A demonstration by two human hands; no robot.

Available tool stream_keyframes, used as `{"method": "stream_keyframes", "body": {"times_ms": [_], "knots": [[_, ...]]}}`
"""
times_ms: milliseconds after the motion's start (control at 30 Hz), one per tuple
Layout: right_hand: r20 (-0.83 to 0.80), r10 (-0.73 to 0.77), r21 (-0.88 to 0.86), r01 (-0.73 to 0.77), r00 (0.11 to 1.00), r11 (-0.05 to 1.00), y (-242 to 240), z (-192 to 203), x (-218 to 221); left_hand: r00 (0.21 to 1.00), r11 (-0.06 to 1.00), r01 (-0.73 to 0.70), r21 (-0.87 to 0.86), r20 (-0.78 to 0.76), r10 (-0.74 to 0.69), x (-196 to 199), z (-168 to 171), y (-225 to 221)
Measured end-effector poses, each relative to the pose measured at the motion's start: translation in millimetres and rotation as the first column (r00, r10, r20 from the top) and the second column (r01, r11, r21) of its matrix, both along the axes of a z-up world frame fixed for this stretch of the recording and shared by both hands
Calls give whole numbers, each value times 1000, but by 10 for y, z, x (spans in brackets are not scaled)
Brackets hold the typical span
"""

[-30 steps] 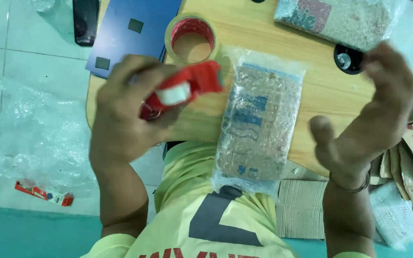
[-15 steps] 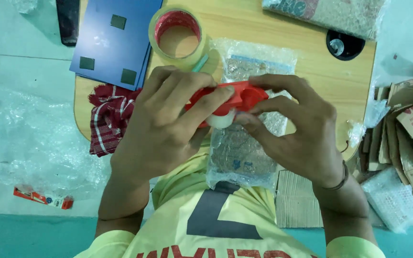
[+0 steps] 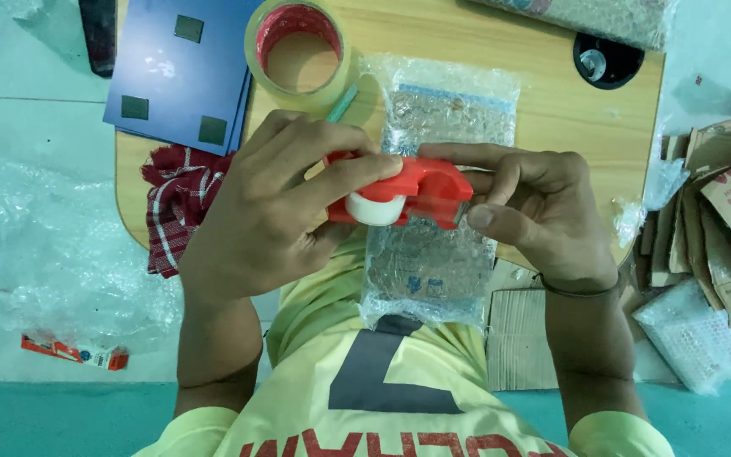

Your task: Wrapping a cardboard-backed item in bubble wrap and securing it with adhesive tape.

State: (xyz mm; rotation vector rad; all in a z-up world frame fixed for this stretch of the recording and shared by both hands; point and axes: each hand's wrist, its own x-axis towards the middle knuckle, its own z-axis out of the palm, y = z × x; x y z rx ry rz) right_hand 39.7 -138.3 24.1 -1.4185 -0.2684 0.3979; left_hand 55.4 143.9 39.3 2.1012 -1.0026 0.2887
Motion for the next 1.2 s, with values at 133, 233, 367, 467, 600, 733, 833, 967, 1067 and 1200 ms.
{"method": "stream_keyframes", "body": {"times_ms": [133, 233, 367, 467, 600, 733, 833, 967, 1067, 1200], "knots": [[12, 20, 70, -21, 1000, 997, -45, -152, 8, 997, 999, 41, -34, -58, -43, 20, -83, 24], [21, 4, 70, -5, 1000, 998, -50, -222, -6, 993, 997, 63, -42, -92, -67, 47, -180, 50], [52, 6, 51, -9, 999, 999, -58, -246, 1, 988, 994, 69, -86, -135, -80, 74, -200, 70], [25, -34, 59, 33, 999, 998, -14, -245, -3, 989, 995, 63, -81, -127, -73, 74, -220, 61], [84, -19, 45, 15, 996, 999, -29, -303, -1, 989, 996, 44, -83, -138, -55, 59, -241, 49], [91, -59, 65, 54, 994, 996, -18, -322, -35, 989, 996, 62, -65, -127, -70, 65, -271, 35], [94, -90, 73, 83, 991, 994, -23, -350, -52, 987, 995, 64, -79, -139, -75, 67, -265, 18], [145, -100, 64, 92, 984, 994, -36, -415, -61, 986, 994, 63, -85, -148, -75, 61, -256, -2], [181, -104, 66, 93, 978, 993, -44, -490, -52, 989, 996, 59, -59, -131, -67, 62, -282, -7], [179, -126, 56, 118, 976, 991, -1, -450, -81, 987, 996, 52, -67, -149, -62, 43, -266, -21]]}}
